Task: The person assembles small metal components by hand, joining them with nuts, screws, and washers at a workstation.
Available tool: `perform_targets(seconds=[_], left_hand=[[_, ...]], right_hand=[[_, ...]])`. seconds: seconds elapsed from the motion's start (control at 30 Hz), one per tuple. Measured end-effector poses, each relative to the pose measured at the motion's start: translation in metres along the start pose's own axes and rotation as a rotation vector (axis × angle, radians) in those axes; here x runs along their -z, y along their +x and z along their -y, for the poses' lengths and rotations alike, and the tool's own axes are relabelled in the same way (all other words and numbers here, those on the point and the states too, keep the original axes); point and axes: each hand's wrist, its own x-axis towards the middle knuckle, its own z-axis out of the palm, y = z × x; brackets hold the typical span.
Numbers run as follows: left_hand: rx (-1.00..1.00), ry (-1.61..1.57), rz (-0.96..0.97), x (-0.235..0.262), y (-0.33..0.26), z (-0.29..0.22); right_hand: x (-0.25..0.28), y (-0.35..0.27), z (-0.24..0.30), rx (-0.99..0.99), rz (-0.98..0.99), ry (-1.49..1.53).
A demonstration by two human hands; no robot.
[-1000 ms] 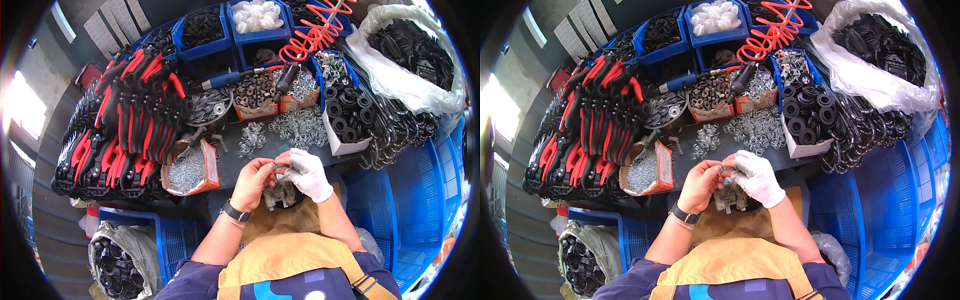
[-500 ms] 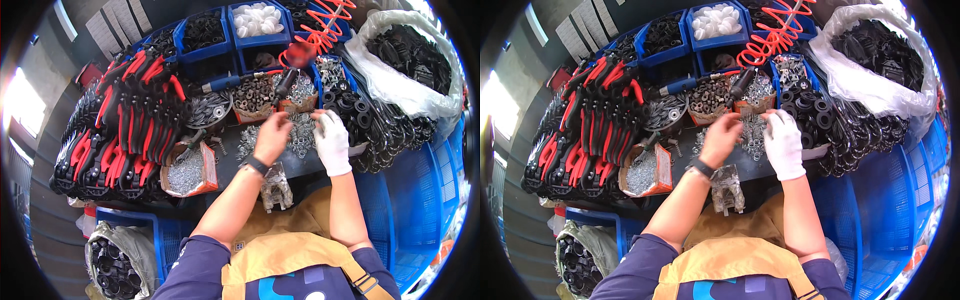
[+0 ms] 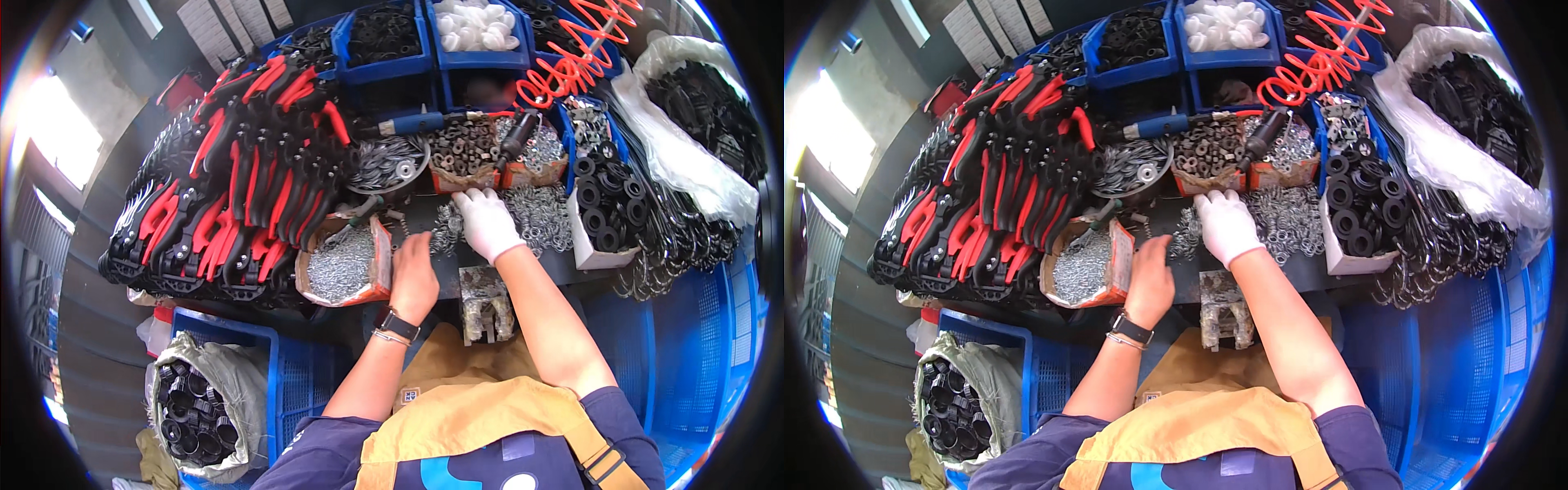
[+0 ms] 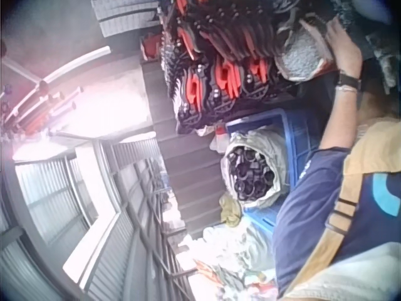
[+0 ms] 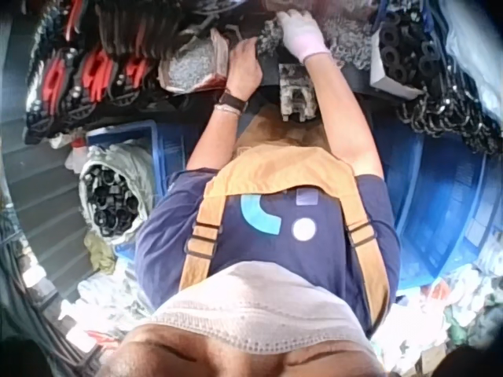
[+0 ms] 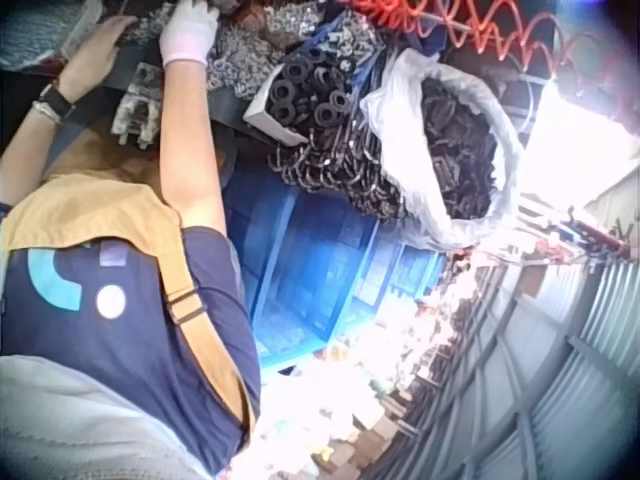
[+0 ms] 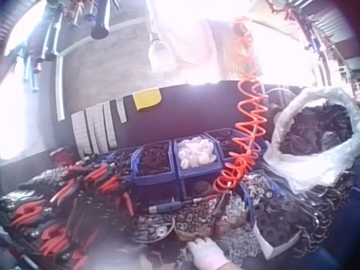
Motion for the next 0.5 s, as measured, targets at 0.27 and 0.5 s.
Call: perform_targets(seconds=[0.27,0.5], left_hand=[[0.164,-0.12,-0.017,0.006,0.007,-0.002],[0.275,-0.787,-0.156,0.01,0.032,-0.01]], right_hand=[[0.0,-0.026,0.011,-0.183,-0.076,0.23],[0.042,-0.017,0.029,-0.388,0.151,0.987]])
